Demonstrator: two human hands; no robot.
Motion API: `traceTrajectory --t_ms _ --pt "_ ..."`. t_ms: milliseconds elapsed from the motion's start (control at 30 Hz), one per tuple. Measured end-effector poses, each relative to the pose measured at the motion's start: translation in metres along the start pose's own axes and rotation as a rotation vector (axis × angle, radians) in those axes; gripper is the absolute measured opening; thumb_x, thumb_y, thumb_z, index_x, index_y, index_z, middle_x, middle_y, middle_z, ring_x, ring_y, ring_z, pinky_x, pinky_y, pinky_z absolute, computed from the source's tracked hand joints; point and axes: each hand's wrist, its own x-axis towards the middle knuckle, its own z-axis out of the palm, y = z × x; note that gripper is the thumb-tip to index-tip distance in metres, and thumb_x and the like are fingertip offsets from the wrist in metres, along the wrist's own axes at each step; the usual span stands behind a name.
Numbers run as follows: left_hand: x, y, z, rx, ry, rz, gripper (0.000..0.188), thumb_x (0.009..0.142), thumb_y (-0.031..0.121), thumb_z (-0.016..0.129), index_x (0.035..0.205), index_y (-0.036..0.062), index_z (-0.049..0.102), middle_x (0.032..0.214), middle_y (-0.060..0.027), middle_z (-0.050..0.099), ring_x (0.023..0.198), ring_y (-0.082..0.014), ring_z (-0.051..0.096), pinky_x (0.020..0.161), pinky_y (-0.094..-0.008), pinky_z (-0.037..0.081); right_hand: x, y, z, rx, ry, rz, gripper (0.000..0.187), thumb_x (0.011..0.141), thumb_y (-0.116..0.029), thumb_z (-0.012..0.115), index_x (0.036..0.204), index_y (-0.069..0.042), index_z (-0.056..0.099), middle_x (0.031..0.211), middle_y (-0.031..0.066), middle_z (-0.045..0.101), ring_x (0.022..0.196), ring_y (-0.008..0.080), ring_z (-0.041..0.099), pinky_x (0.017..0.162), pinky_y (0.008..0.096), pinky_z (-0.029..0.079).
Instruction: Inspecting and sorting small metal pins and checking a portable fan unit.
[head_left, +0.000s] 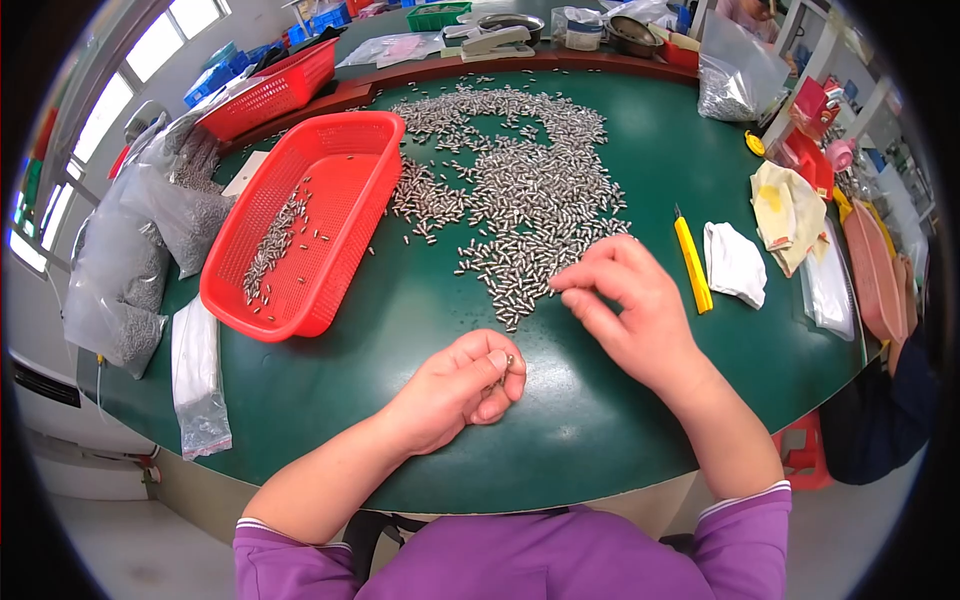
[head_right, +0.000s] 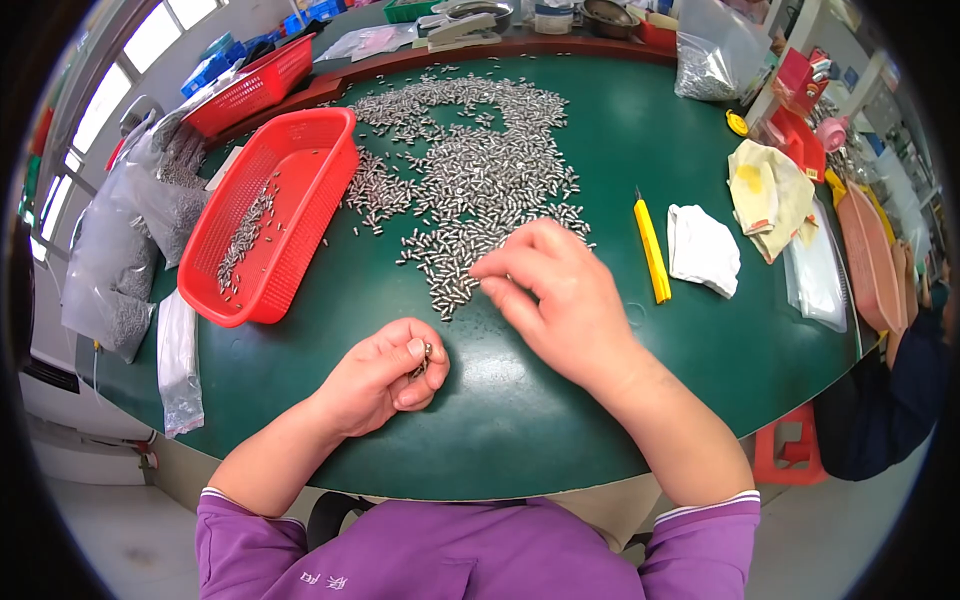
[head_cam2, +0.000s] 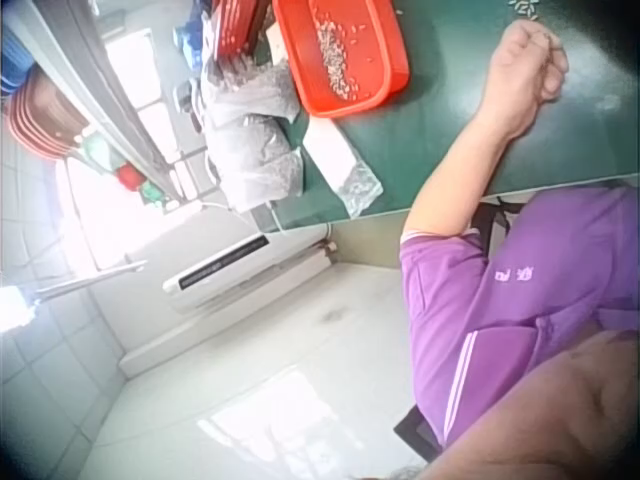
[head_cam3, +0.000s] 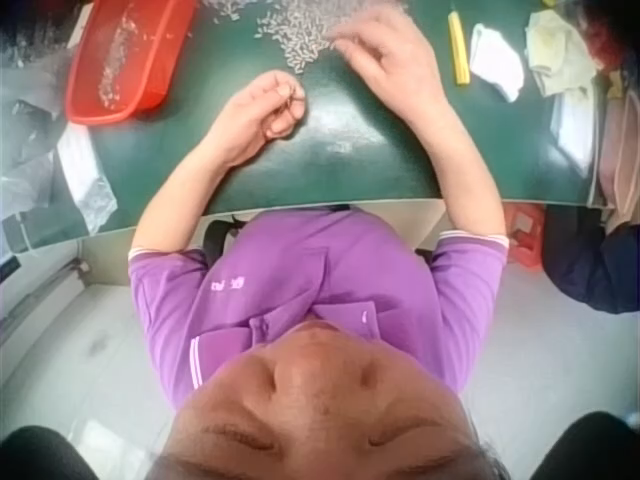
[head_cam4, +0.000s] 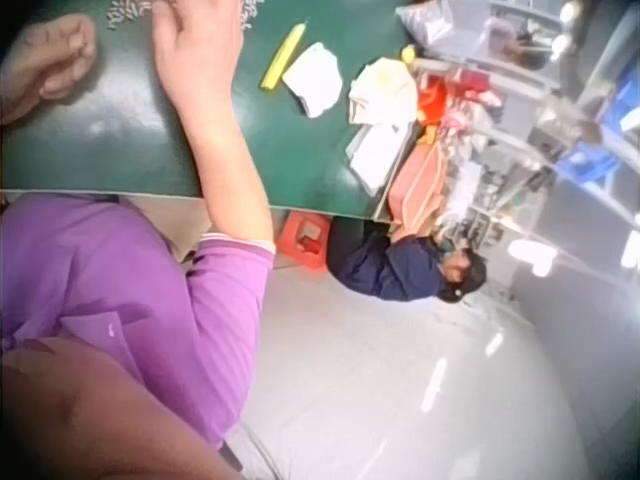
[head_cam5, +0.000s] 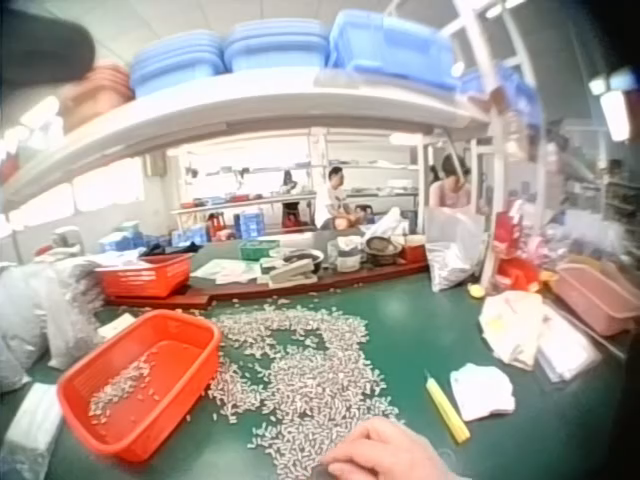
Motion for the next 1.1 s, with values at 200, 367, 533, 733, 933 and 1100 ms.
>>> traceTrajectory --t_ms 200,367,533,733,933,1100 --pt "-0.001 -0.001 -0.002 -0.026 0.006 0.025 0.02 0.099 0.02 0.042 0.102 0.0043 0.053 0.084 -0.0089 0.056 0.059 -0.0108 0.039 0.053 -0.0239 0.032 0.005 0.013 -0.018 -0.278 0.08 0.053 0.01 0.076 -0.006 0.069 0.085 -0.008 0.064 0.086 0.0061 0.056 0.084 0.0254 0.057 0.071 0.0367 0.048" --pt "-0.001 0.001 -0.001 -0.038 0.025 0.029 0.027 0.1 0.024 0.038 0.104 0.0015 0.052 0.087 -0.0118 0.055 0.061 -0.0121 0.039 0.053 -0.0249 0.032 -0.001 0.02 -0.019 -0.337 -0.063 0.171 0.008 0.072 -0.006 0.07 0.078 -0.008 0.064 0.083 0.0063 0.055 0.086 0.0261 0.057 0.073 0.0381 0.048" --pt "-0.001 0.002 0.0 -0.034 0.034 0.022 0.028 0.1 0.024 0.036 0.105 0.0011 0.052 0.088 -0.0122 0.054 0.061 -0.0121 0.039 0.053 -0.0247 0.033 -0.002 0.02 -0.013 -0.263 -0.129 0.129 0.008 0.072 -0.006 0.07 0.078 -0.007 0.065 0.083 0.0063 0.055 0.087 0.0258 0.057 0.075 0.037 0.048" --pt "-0.002 0.002 -0.001 -0.037 0.037 0.014 0.026 0.1 0.024 0.039 0.105 0.0019 0.052 0.088 -0.0112 0.054 0.061 -0.0117 0.039 0.053 -0.0242 0.033 -0.004 0.019 -0.009 -0.316 -0.199 0.124 0.01 0.073 -0.005 0.07 0.081 -0.006 0.064 0.082 0.0064 0.056 0.086 0.0254 0.057 0.075 0.0356 0.048" --pt "0.0 -0.001 -0.001 -0.004 -0.005 -0.004 0.013 0.098 0.015 0.047 0.104 0.0049 0.052 0.086 -0.0067 0.055 0.058 -0.0083 0.039 0.053 -0.0219 0.032 0.0 0.0 0.0 0.35 -0.334 0.115 0.008 0.081 -0.007 0.068 0.088 -0.006 0.065 0.085 0.0031 0.057 0.082 0.0154 0.056 0.069 0.0285 0.046" --pt "-0.001 -0.001 0.0 0.001 -0.006 -0.005 0.011 0.096 0.013 0.051 0.105 0.0068 0.048 0.086 -0.0041 0.054 0.06 -0.0058 0.039 0.051 -0.0201 0.03 -0.003 -0.007 0.012 0.424 -0.348 -0.001 0.01 0.079 -0.006 0.071 0.089 -0.007 0.067 0.085 0.0023 0.058 0.082 0.0158 0.056 0.069 0.0282 0.046"
